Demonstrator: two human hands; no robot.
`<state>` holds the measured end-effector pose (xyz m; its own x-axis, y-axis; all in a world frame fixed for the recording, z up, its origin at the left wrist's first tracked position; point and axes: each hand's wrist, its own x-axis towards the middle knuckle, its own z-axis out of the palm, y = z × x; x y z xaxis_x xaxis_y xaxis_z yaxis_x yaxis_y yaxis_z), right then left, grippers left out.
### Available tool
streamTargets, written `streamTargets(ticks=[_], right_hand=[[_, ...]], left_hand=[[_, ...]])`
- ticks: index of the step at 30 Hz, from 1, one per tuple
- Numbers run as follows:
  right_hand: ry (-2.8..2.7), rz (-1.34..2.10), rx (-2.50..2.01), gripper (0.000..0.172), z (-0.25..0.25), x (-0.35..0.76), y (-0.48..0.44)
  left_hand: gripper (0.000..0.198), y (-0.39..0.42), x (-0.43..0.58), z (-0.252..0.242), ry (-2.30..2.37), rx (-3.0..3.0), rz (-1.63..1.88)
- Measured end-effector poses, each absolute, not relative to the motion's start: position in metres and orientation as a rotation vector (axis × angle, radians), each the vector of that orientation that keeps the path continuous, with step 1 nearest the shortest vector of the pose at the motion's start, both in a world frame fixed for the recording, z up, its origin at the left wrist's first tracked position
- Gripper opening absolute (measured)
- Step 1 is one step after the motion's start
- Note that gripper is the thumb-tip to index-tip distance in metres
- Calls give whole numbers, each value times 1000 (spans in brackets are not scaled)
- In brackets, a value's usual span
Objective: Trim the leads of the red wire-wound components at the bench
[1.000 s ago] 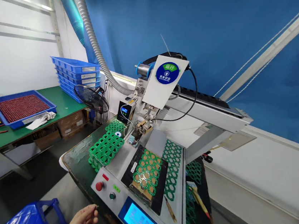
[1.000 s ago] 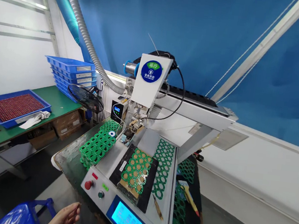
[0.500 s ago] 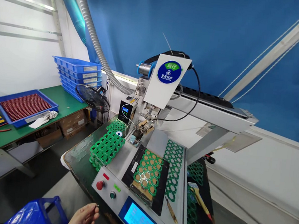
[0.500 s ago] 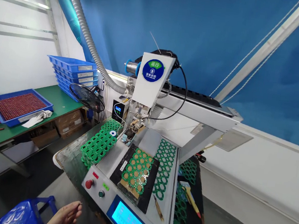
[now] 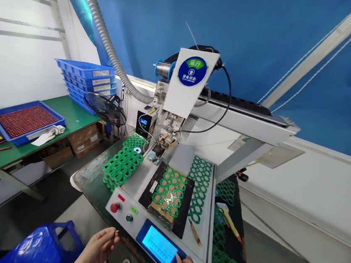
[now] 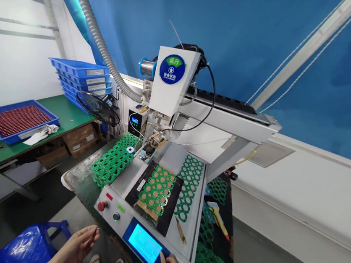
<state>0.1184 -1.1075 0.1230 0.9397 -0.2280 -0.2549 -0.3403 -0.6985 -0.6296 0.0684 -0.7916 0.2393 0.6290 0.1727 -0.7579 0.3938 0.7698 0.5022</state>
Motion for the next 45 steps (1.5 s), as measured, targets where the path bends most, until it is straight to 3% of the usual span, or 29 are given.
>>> streamTargets(ticks=[7,22,45], right_hand=[[275,43,-2447,54,138,113,-1101],[356,-26,-2577,52,125,108,-1096],[393,35,-2549,47,131,112,-1093]], left_hand=[[16,-801,86,251,877,756,-118],[15,-845,84,230,883,804,-217],[22,-827,74,227,867,776,-179]])
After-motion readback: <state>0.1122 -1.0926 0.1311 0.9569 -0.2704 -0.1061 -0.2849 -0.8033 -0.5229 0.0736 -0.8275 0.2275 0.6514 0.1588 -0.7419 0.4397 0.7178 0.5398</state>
